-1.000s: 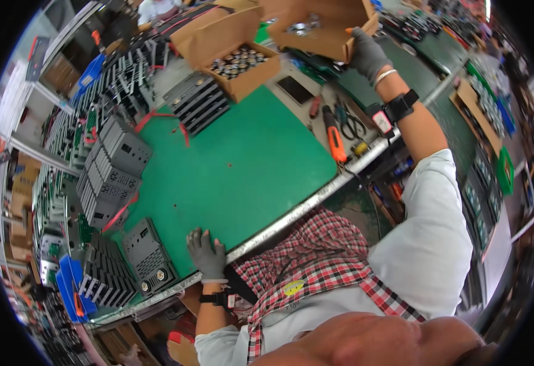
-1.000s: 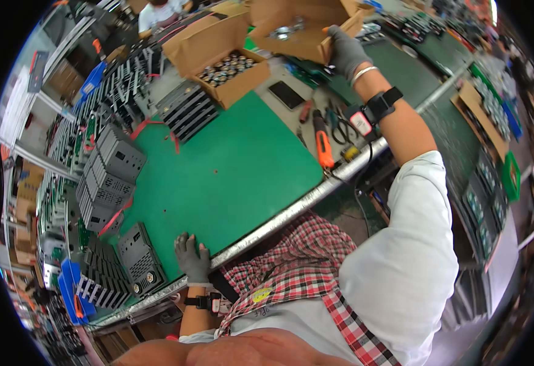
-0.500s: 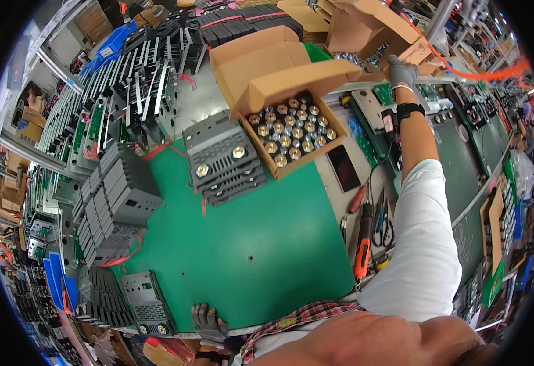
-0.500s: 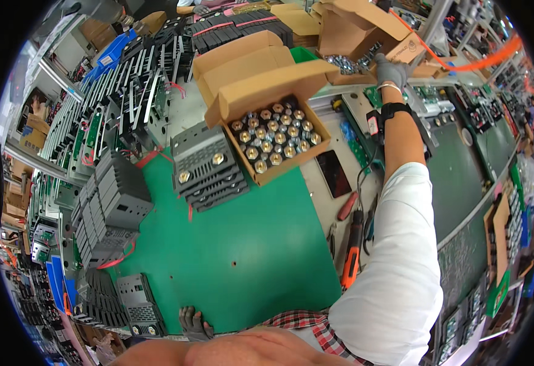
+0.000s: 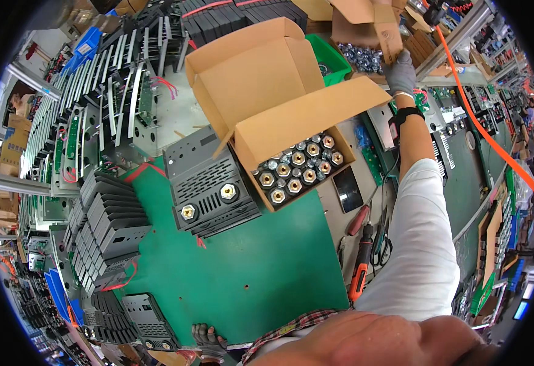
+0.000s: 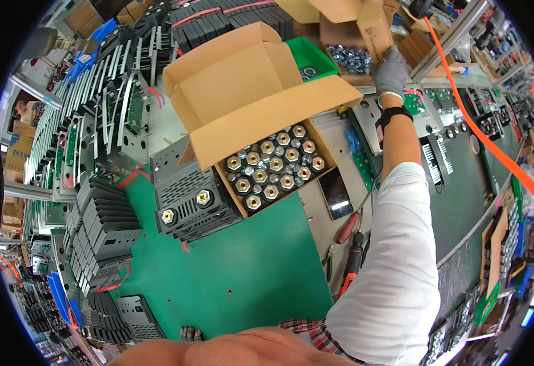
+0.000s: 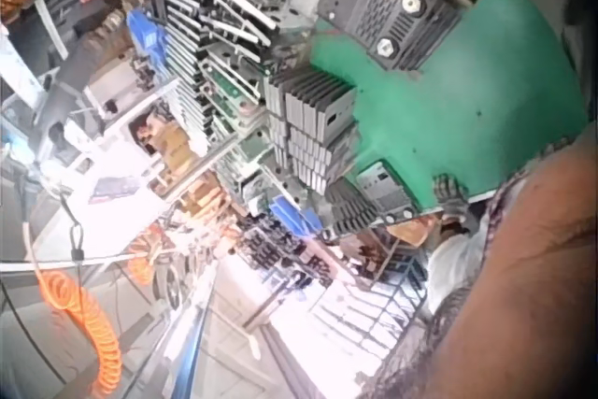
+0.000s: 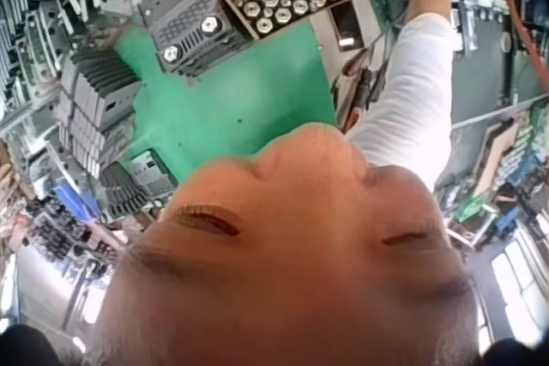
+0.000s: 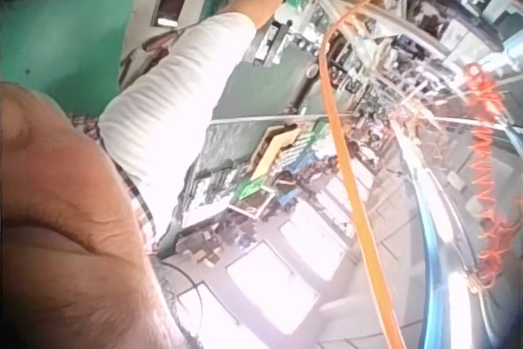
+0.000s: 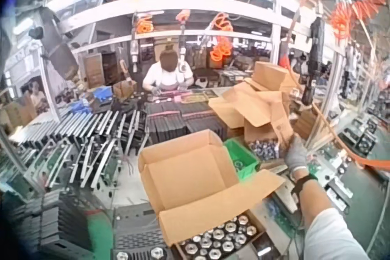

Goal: Assembling electronic components onto a metal baseplate using a manual screwdriver on an assembly line.

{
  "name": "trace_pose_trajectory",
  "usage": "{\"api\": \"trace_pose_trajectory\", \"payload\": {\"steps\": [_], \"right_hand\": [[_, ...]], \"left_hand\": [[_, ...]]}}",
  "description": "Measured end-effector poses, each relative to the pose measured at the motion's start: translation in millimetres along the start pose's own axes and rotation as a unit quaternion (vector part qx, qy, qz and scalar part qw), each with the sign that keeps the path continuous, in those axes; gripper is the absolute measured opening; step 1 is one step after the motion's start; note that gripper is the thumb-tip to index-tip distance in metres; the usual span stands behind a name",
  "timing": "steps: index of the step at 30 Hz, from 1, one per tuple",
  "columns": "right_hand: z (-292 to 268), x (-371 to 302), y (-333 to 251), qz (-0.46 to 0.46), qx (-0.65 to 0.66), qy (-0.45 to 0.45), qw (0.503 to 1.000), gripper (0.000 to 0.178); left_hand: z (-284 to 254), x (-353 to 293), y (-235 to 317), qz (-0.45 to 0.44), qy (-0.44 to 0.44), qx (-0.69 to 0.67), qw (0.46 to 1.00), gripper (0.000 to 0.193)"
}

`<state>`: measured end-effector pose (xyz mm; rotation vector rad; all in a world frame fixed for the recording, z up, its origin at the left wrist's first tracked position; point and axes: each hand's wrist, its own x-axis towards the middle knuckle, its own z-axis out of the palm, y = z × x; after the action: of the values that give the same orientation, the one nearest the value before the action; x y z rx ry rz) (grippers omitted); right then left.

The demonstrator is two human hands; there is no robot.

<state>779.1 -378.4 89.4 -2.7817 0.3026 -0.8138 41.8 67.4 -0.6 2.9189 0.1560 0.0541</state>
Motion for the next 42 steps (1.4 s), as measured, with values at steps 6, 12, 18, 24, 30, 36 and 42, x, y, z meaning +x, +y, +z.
{"api": "trace_pose_trajectory", "payload": {"steps": [6,12,18,24,30,36,42], "right_hand": [[36.0,33.3,31.5,0.212,0.045,0.04,0.975,0.074],[-48.2,-54.3,-19.7,0.026,0.183,-0.437,0.88,0.042],[-72.5,-193.1,-47.0,0.05,0.332,-0.563,0.756,0.047],[-76.0,-198.9,-65.8,-0.054,0.153,-0.379,0.911,0.032],[-149.8,-197.9,-55.4,-0.143,0.094,-0.241,0.955,0.029],[-162.4,-256.2,122.8,-0.214,0.091,-0.235,0.944,0.027],[-179.8,-426.1,100.3,0.072,0.334,-0.267,0.901,0.026]], "left_hand": [[4.6,-5.5,-1.1,0.014,0.0,0.013,1.0,0.034],[1.6,-0.4,-0.7,0.022,0.0,-0.005,1.0,0.038],[-5.0,7.6,0.9,0.031,0.036,-0.005,0.999,0.035],[-12.8,4.1,2.9,0.031,0.051,-0.019,0.998,0.033],[-11.3,-9.8,5.9,0.027,0.112,-0.035,0.993,0.031],[11.2,-14.7,-4.4,0.023,0.14,-0.091,0.986,0.032],[19.5,-14.6,-9.2,0.008,0.158,-0.035,0.987,0.034]]}}
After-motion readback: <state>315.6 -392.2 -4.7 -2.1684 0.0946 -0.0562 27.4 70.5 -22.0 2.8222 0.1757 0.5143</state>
